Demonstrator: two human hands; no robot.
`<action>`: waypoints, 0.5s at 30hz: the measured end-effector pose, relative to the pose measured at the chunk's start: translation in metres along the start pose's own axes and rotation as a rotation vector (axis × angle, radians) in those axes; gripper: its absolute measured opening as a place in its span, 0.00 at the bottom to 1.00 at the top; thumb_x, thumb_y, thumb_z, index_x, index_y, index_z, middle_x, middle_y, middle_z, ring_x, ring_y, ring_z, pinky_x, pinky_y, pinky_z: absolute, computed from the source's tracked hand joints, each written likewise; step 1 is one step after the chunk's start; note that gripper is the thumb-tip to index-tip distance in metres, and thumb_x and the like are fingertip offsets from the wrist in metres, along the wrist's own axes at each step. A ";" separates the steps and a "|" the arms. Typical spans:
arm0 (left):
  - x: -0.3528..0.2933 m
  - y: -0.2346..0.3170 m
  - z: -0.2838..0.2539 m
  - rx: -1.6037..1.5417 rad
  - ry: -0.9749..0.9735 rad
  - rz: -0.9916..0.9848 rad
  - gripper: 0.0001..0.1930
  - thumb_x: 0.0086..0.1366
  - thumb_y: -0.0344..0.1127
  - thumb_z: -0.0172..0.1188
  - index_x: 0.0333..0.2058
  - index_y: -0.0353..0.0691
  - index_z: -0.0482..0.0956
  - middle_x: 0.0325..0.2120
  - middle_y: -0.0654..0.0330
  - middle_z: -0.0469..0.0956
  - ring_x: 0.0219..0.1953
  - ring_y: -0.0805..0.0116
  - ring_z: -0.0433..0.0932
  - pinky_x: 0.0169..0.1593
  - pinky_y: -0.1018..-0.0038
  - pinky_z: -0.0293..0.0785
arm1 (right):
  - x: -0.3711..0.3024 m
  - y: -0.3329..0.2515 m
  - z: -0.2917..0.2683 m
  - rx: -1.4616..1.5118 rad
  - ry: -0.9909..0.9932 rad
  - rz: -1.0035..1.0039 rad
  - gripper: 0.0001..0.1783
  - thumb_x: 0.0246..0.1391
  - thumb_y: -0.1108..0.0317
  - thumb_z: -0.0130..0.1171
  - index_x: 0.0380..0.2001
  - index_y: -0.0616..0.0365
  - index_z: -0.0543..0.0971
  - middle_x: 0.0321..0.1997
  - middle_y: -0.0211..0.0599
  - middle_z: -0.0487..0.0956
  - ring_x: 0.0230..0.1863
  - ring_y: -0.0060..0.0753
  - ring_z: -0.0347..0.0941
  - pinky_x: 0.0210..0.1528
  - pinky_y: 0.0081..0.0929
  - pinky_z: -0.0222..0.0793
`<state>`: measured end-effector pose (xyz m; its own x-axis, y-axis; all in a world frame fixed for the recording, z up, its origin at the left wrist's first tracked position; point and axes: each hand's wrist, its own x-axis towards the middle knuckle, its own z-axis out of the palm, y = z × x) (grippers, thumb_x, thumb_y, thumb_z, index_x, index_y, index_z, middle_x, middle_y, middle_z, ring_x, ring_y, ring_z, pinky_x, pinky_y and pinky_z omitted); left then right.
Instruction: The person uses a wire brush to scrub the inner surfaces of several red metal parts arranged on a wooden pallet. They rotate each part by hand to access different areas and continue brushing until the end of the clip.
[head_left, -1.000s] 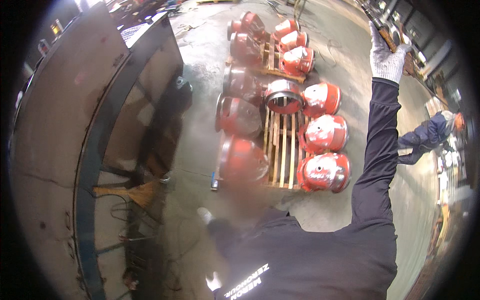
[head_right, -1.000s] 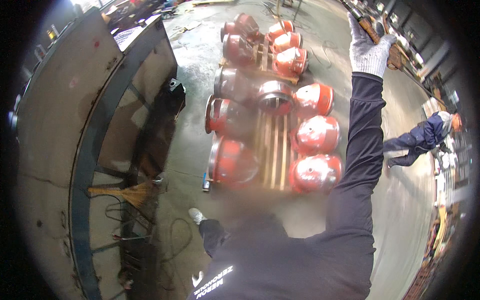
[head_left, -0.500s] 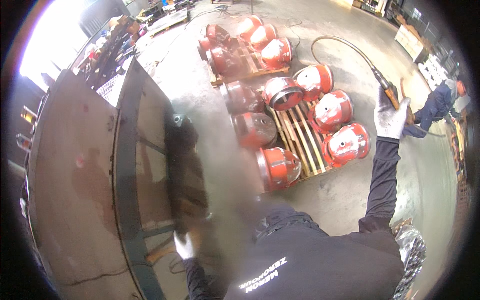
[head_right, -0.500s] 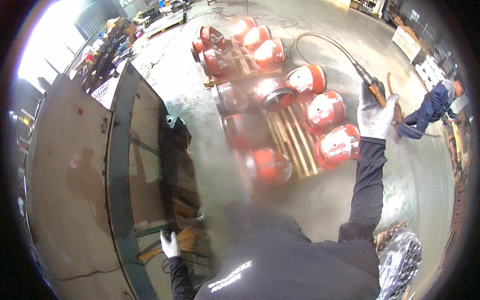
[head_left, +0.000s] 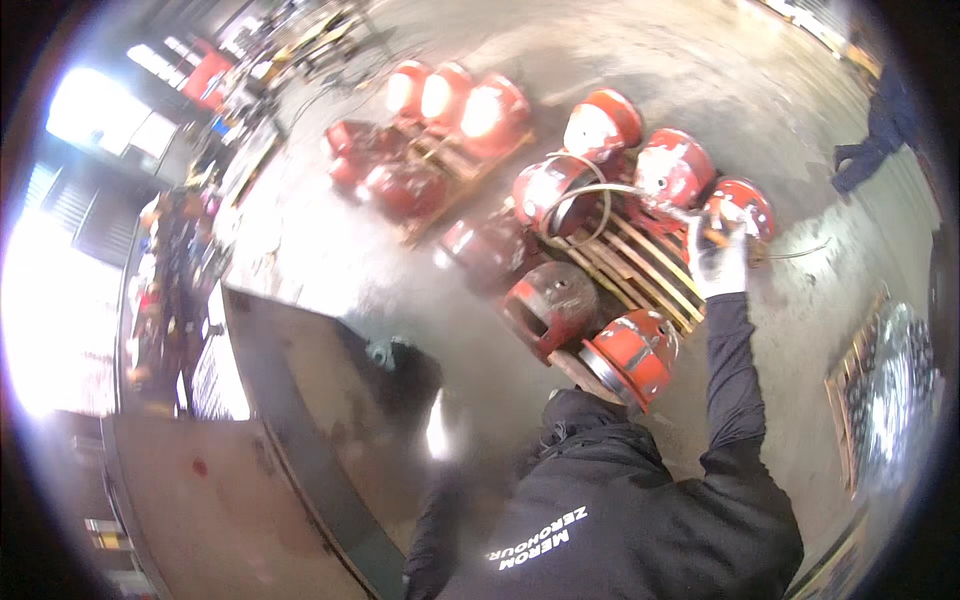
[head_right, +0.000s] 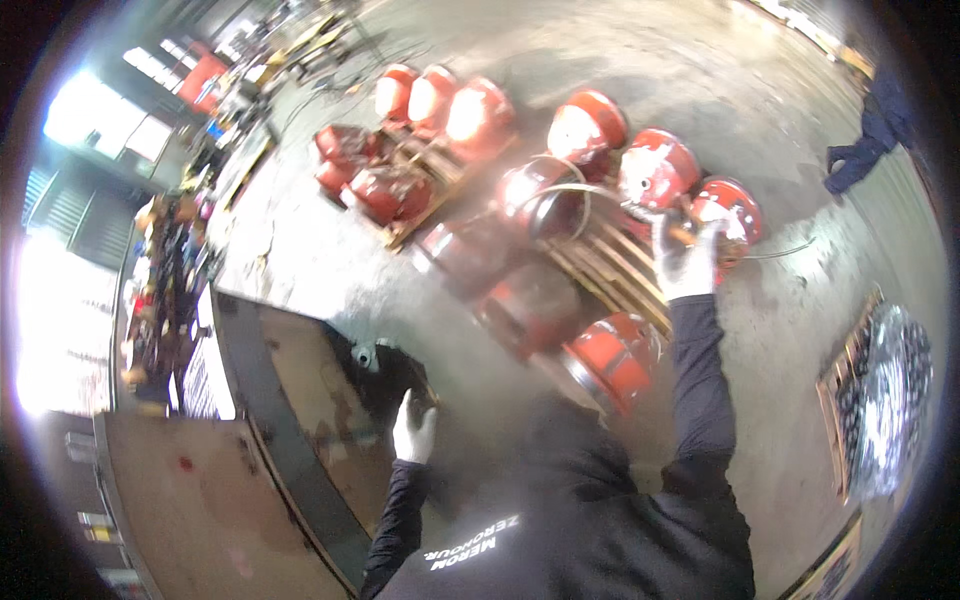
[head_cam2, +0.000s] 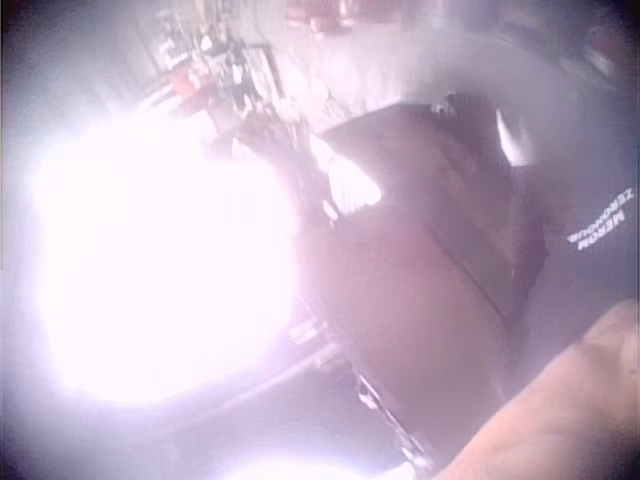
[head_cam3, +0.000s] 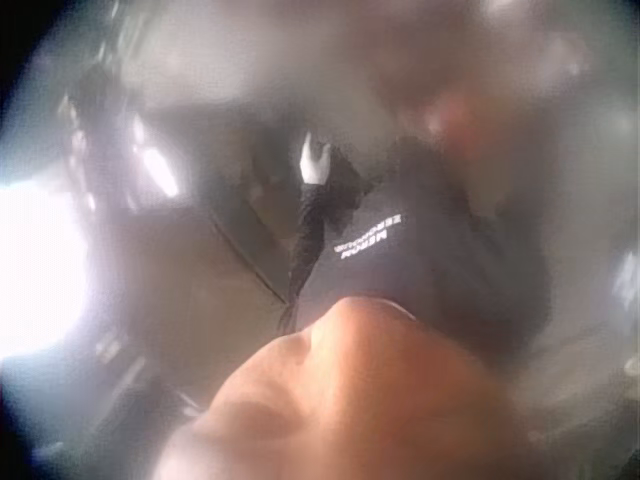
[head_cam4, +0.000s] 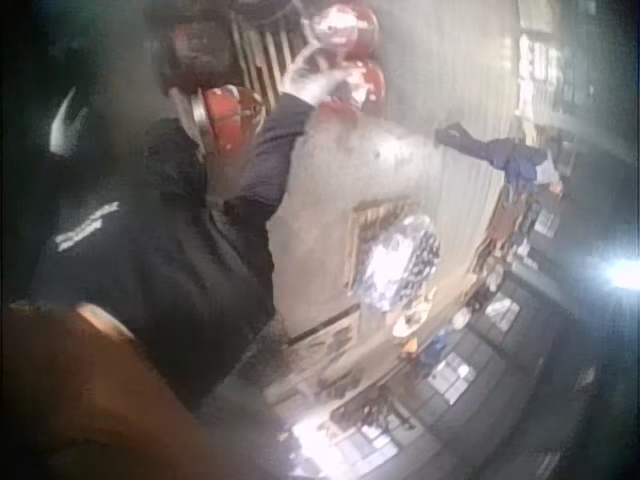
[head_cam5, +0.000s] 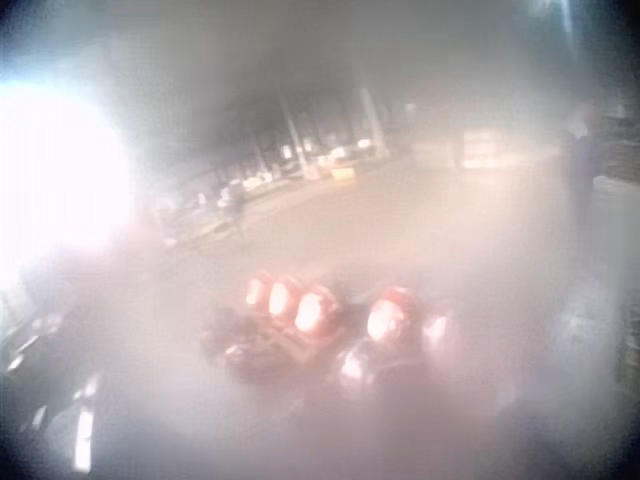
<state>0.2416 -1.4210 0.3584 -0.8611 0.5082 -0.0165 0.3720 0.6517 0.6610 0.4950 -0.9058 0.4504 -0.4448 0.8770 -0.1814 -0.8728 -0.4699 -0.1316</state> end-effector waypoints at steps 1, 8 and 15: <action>0.028 0.001 -0.008 -0.055 -0.051 -0.032 0.34 0.65 0.33 0.69 0.67 0.33 0.67 0.57 0.45 0.78 0.59 0.59 0.78 0.62 0.68 0.73 | 0.003 0.016 0.009 0.015 0.077 0.019 0.30 0.61 0.46 0.64 0.50 0.64 0.76 0.49 0.47 0.82 0.53 0.45 0.78 0.60 0.44 0.79; 0.229 -0.003 -0.022 -0.041 -0.340 0.156 0.32 0.68 0.30 0.66 0.68 0.34 0.66 0.62 0.48 0.75 0.61 0.60 0.75 0.65 0.68 0.69 | -0.029 0.079 0.022 -0.059 0.080 -0.337 0.31 0.63 0.38 0.59 0.49 0.57 0.74 0.40 0.41 0.81 0.37 0.35 0.81 0.39 0.26 0.86; 0.418 0.021 0.034 -0.046 -0.710 0.305 0.35 0.68 0.35 0.67 0.70 0.31 0.62 0.61 0.44 0.75 0.60 0.57 0.76 0.61 0.63 0.74 | 0.007 0.184 -0.019 -0.184 0.779 -0.674 0.34 0.65 0.32 0.52 0.44 0.57 0.77 0.36 0.33 0.78 0.34 0.30 0.80 0.38 0.29 0.83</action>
<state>-0.0990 -1.1754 0.3395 -0.2887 0.9107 -0.2953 0.5286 0.4088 0.7439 0.3351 -0.9876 0.4059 0.4321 0.6867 -0.5846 -0.8190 0.0274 -0.5732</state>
